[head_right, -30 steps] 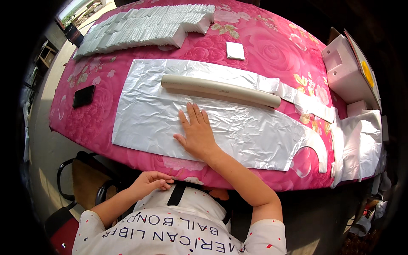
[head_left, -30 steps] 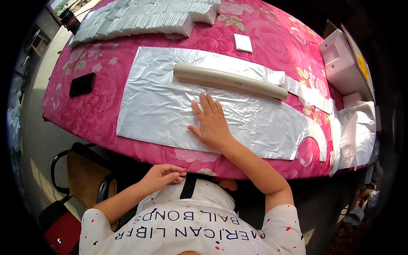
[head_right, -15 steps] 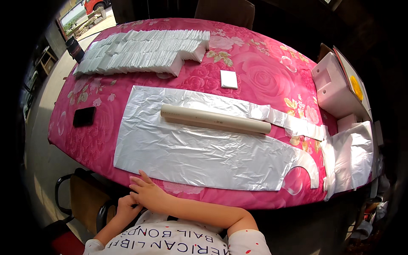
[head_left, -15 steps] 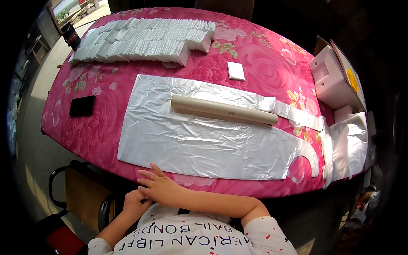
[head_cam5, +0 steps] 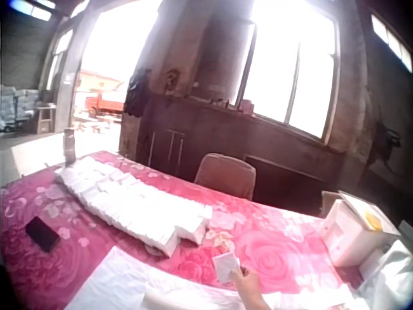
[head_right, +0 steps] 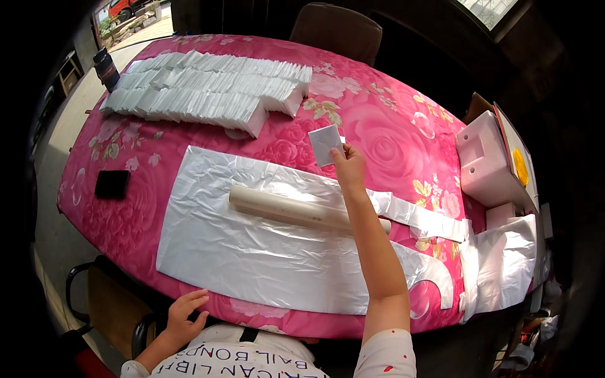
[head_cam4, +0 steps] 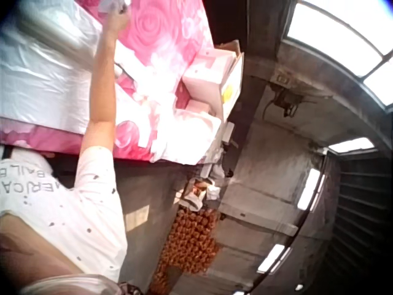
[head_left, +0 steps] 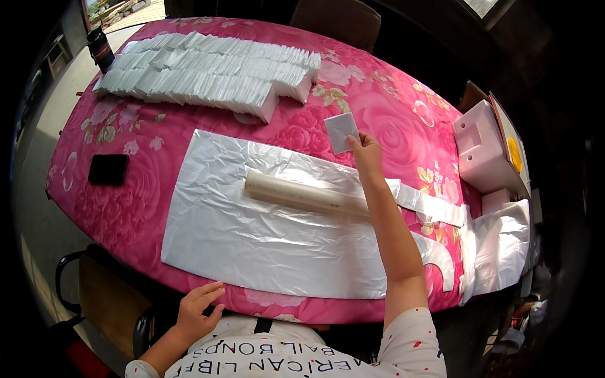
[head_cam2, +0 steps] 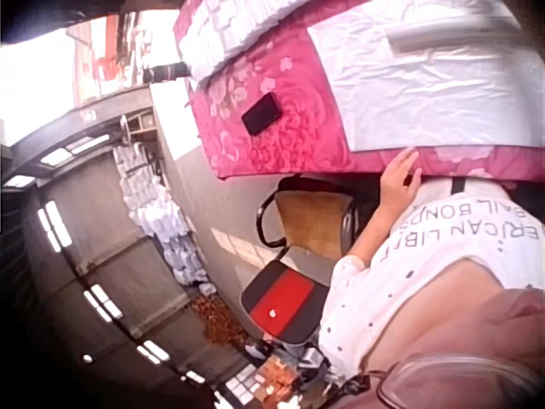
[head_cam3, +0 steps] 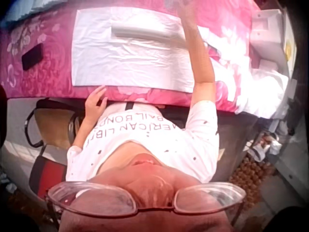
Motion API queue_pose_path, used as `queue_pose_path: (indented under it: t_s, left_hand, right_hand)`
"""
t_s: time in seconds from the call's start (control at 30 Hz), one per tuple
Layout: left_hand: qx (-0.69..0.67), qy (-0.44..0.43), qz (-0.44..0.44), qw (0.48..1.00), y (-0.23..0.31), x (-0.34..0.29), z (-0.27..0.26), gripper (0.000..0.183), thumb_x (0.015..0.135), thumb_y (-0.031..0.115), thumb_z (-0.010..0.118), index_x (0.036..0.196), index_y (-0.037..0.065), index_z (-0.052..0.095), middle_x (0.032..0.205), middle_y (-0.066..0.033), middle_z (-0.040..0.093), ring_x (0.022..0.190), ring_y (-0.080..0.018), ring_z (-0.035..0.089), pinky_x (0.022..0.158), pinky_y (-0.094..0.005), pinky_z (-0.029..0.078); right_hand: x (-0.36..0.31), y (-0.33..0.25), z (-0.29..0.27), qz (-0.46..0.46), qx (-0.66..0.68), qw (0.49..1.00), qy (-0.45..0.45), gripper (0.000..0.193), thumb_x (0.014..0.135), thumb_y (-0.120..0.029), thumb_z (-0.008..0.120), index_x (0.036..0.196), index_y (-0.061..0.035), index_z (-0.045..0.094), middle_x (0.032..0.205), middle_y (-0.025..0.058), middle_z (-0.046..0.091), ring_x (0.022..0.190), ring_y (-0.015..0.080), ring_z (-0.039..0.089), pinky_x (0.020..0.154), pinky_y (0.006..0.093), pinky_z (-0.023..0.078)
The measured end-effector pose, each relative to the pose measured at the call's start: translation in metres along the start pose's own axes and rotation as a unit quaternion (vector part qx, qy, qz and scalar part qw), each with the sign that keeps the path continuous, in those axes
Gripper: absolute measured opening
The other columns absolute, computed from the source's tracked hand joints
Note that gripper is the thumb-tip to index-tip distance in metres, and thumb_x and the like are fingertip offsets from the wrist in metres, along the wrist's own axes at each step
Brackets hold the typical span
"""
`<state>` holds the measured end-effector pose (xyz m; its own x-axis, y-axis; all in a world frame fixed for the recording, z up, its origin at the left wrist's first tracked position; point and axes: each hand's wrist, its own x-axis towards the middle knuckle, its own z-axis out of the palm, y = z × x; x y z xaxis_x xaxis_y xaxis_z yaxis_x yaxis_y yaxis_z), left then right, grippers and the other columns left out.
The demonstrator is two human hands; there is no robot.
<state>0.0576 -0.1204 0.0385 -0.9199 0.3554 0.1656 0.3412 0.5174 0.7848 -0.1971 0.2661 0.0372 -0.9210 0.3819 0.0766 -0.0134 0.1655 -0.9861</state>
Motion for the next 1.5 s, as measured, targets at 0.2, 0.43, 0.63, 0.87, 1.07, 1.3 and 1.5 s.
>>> queue_pose_path:
  t_s: [0.2,0.43,0.63,0.87,1.07,1.3,1.5]
  left_hand:
    - [0.021,0.0,0.003,1.0,-0.003,0.006,-0.001,0.033,0.067,0.004,0.068,0.1,0.002,0.062,0.106,-0.015,0.062,0.09,-0.0293,0.062,0.076,-0.0343,0.051]
    - [0.003,-0.014,0.041,0.999,-0.003,0.021,0.002,0.033,0.068,0.004,0.068,0.101,0.001,0.061,0.108,-0.0153,0.061,0.089,-0.0297,0.062,0.075,-0.0344,0.052]
    - [-0.101,0.0,0.032,0.994,0.005,0.067,0.026,0.05,0.071,0.006,0.068,0.118,0.002,0.051,0.119,-0.0162,0.055,0.101,-0.0279,0.058,0.084,-0.0344,0.047]
    - [-0.314,0.096,0.063,0.942,0.011,0.112,0.087,0.056,0.078,0.022,0.07,0.123,0.005,0.04,0.128,-0.0144,0.044,0.114,-0.0255,0.047,0.094,-0.0341,0.039]
    - [-0.228,0.059,0.089,0.968,0.01,0.097,0.101,0.043,0.078,0.019,0.068,0.111,0.006,0.043,0.121,-0.0183,0.047,0.112,-0.0305,0.048,0.092,-0.0364,0.039]
    - [-0.063,0.053,0.111,0.99,-0.002,0.1,0.097,0.032,0.074,0.005,0.063,0.103,0.005,0.049,0.112,-0.0179,0.05,0.107,-0.0333,0.048,0.088,-0.0381,0.04]
    - [-0.137,0.06,-0.033,0.988,0.012,0.106,0.082,0.015,0.074,0.006,0.065,0.086,0.001,0.057,0.079,-0.0092,0.055,0.067,-0.0197,0.054,0.061,-0.0293,0.045]
  right_hand:
    - [0.048,0.027,-0.001,0.086,-0.378,0.921,0.043,0.031,0.07,-0.02,0.073,0.088,0.004,0.064,0.076,0.0104,0.064,0.067,0.0137,0.059,0.06,0.0267,0.045]
    - [0.073,0.039,-0.013,0.108,-0.321,0.941,-0.013,0.026,0.069,-0.018,0.072,0.083,0.0019,0.064,0.074,0.009,0.064,0.066,0.0121,0.059,0.058,0.0257,0.044]
    - [-0.034,-0.028,0.026,-0.017,0.063,0.989,-0.134,0.043,0.076,-0.007,0.068,0.111,-0.0003,0.044,0.091,0.011,0.06,0.082,0.0148,0.06,0.071,0.0249,0.048]
    - [-0.203,-0.036,0.04,-0.107,-0.018,0.949,-0.296,0.038,0.073,-0.001,0.067,0.108,-0.0038,0.052,0.106,0.0083,0.059,0.098,0.0205,0.056,0.084,0.0315,0.044]
    - [-0.223,-0.007,0.029,-0.184,-0.119,0.935,-0.277,0.04,0.068,-0.003,0.064,0.107,-0.0043,0.052,0.106,0.012,0.054,0.1,0.0331,0.048,0.086,0.0389,0.04]
    - [-0.215,0.016,0.025,-0.156,-0.133,0.925,-0.319,0.036,0.07,-0.006,0.066,0.104,-0.0039,0.054,0.099,0.0113,0.056,0.095,0.0315,0.051,0.085,0.0376,0.04]
    - [-0.225,-0.015,0.034,-0.149,-0.174,0.965,-0.131,0.033,0.076,-0.014,0.067,0.105,-0.0062,0.055,0.1,0.011,0.055,0.092,0.0271,0.053,0.08,0.0374,0.041]
